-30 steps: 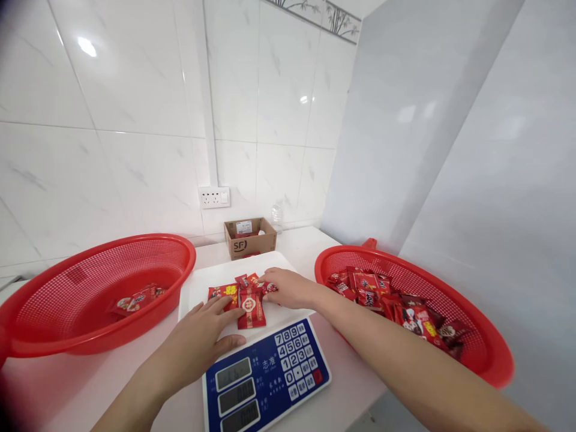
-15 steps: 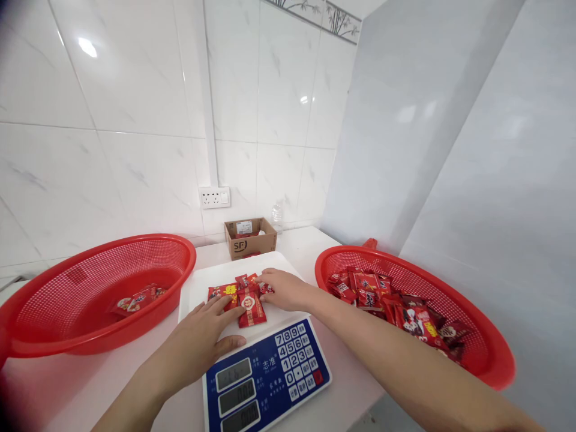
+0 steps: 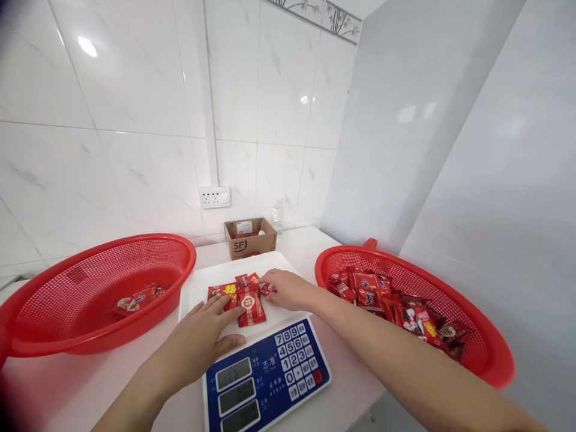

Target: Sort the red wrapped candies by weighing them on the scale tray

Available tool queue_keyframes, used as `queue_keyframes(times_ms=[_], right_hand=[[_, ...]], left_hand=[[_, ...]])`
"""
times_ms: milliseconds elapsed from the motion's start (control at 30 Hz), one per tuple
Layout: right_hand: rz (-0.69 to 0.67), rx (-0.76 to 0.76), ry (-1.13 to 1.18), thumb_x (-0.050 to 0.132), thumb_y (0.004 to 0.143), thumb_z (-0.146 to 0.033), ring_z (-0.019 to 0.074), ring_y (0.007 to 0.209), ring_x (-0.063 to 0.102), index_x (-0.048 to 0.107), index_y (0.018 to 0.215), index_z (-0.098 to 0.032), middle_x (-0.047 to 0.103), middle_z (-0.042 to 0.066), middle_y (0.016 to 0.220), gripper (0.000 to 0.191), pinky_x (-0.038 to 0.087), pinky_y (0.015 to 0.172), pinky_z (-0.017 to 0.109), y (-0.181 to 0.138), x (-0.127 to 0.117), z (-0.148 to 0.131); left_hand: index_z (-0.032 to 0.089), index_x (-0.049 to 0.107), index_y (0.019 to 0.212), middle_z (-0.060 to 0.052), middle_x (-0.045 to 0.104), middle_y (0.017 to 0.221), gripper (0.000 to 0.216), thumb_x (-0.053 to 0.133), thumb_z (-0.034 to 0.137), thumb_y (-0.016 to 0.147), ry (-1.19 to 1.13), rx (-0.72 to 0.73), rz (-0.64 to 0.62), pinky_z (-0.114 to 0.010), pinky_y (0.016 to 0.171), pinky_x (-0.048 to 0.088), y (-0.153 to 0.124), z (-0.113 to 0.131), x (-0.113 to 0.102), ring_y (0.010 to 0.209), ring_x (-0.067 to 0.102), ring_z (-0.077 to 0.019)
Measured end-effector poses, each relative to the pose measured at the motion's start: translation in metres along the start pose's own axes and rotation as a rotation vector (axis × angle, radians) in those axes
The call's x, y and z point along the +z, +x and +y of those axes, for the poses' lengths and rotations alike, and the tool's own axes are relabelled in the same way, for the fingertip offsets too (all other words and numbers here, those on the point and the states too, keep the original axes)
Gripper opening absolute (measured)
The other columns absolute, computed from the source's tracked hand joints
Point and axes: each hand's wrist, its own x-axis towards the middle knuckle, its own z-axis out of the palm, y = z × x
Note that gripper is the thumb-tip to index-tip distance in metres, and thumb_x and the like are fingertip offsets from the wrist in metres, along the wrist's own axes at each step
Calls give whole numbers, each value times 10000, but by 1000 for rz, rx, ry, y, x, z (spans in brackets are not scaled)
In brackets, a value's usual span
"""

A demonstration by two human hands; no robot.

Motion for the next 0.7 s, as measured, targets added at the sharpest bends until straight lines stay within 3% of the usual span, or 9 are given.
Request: queue_keyframes(times_ms=[233, 700], right_hand=[[-38, 22, -82, 533, 729, -162, 259, 1002, 599, 643, 1088, -187, 643, 105, 1113, 376, 451, 840, 329, 0, -3, -3], [53, 33, -5, 569, 758, -170, 238, 1186, 499, 545, 1232, -168, 543, 105, 1292, 474, 366, 1011, 349, 11, 6, -1]], left_hand=[[255, 472, 1326, -130, 423, 1408, 498, 440, 468, 877, -11, -7, -13, -519, 1051, 280, -1, 2, -1, 1318, 332, -331], [275, 477, 1317, -122, 414, 1415, 490, 465, 466, 865, -17, -3, 1, -517, 1039, 291, 0, -1, 1, 1324, 319, -332]])
